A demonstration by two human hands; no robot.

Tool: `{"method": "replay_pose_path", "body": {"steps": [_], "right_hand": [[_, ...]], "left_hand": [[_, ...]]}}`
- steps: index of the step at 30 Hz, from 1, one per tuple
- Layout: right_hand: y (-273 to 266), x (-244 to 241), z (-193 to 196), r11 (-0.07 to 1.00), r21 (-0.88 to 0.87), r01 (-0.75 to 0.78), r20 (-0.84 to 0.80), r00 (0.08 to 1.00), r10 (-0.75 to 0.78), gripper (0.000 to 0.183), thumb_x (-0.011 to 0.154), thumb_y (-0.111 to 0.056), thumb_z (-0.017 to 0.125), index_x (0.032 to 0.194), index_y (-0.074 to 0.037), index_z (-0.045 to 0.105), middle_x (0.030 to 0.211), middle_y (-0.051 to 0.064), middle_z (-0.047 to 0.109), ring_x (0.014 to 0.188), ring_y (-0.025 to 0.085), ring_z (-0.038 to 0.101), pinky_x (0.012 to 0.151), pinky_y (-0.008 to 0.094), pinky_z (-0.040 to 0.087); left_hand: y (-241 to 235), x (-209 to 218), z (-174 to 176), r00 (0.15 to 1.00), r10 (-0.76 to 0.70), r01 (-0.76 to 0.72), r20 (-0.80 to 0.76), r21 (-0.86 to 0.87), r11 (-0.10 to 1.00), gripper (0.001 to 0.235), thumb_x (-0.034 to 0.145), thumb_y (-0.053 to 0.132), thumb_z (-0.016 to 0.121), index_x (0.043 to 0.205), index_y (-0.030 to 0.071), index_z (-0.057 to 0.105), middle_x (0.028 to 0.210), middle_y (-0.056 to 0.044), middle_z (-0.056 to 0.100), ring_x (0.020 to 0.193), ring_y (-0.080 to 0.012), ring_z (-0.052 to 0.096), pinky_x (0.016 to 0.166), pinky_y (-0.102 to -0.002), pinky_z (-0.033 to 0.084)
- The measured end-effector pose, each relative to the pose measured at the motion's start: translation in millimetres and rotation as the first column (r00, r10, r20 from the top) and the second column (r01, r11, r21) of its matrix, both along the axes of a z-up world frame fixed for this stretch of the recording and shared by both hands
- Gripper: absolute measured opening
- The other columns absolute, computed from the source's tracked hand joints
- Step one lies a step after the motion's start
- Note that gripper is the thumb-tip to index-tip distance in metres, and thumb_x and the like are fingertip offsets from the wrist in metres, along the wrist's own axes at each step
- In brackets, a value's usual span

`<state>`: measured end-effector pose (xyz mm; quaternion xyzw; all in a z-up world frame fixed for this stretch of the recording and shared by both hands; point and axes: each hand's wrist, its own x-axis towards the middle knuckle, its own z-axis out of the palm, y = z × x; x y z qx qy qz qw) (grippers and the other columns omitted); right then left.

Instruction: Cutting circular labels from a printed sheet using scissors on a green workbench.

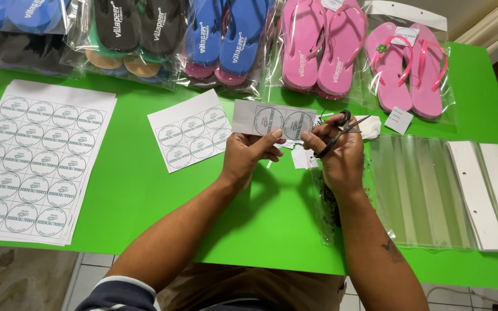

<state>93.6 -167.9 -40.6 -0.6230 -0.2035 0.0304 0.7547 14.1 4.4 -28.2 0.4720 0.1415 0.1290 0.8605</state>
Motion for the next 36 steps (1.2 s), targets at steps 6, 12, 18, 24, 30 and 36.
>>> {"method": "replay_pose_path", "body": {"steps": [6, 12, 18, 24, 30, 36], "right_hand": [[4, -6, 3, 1.000, 0.019, -0.005, -0.009, 1.000, 0.005, 0.050, 0.088, -0.001, 0.085, 0.117, -0.002, 0.044, 0.086, 0.011, 0.065, 0.075, 0.017, 0.070, 0.068, 0.030, 0.064], [0, -1, 2, 0.999, -0.032, 0.004, 0.028, 1.000, -0.003, 0.048, 0.090, -0.002, 0.083, 0.116, -0.002, 0.044, 0.087, 0.012, 0.065, 0.077, 0.016, 0.069, 0.067, 0.029, 0.063], [8, -4, -12, 0.994, -0.085, -0.066, -0.001, 0.998, 0.067, 0.048, 0.086, -0.003, 0.087, 0.114, 0.000, 0.047, 0.091, 0.013, 0.066, 0.078, 0.018, 0.071, 0.067, 0.031, 0.064], [8, -8, -14, 0.996, -0.066, -0.059, -0.031, 0.998, 0.058, 0.046, 0.087, -0.001, 0.085, 0.112, -0.001, 0.047, 0.089, 0.015, 0.068, 0.076, 0.019, 0.073, 0.068, 0.029, 0.064], [10, -11, -8, 0.997, -0.063, -0.047, 0.004, 0.999, 0.047, 0.043, 0.091, 0.000, 0.082, 0.112, -0.001, 0.045, 0.087, 0.018, 0.069, 0.072, 0.019, 0.073, 0.067, 0.031, 0.064], [8, -9, -18, 0.972, -0.076, -0.224, -0.029, 0.974, 0.223, 0.042, 0.099, -0.023, 0.074, 0.118, -0.003, 0.042, 0.086, 0.023, 0.070, 0.064, 0.024, 0.074, 0.054, 0.029, 0.062]], "left_hand": [[0, 0, -4, 1.000, 0.005, -0.004, -0.012, 0.070, 0.998, 0.031, 0.083, 0.017, 0.086, 0.090, -0.009, 0.071, 0.080, -0.021, 0.076, 0.058, -0.0234, 0.074, 0.054, -0.033, 0.064], [1, 4, -17, 0.999, 0.030, -0.035, 0.041, 0.125, 0.992, 0.029, 0.082, 0.017, 0.088, 0.089, -0.006, 0.071, 0.077, -0.020, 0.075, 0.056, -0.0224, 0.073, 0.051, -0.031, 0.063], [15, 10, -22, 0.985, 0.129, -0.154, 0.114, 0.247, 0.957, 0.022, 0.087, 0.018, 0.083, 0.091, 0.001, 0.070, 0.074, -0.013, 0.070, 0.060, -0.0167, 0.070, 0.053, -0.026, 0.059], [16, 16, -42, 0.987, 0.077, -0.123, 0.140, 0.362, 0.924, 0.021, 0.093, 0.022, 0.079, 0.088, 0.003, 0.071, 0.071, -0.013, 0.068, 0.062, -0.0146, 0.067, 0.055, -0.026, 0.058], [-1, 0, -18, 0.996, -0.021, -0.011, 0.086, 0.352, 0.936, 0.022, 0.088, 0.022, 0.082, 0.091, 0.004, 0.071, 0.075, -0.011, 0.070, 0.066, -0.0166, 0.070, 0.058, -0.028, 0.060], [10, -4, 11, 0.989, 0.081, -0.124, 0.127, 0.379, 0.917, 0.022, 0.099, 0.025, 0.070, 0.092, 0.004, 0.066, 0.076, -0.009, 0.068, 0.069, -0.0155, 0.069, 0.060, -0.026, 0.060]]}}
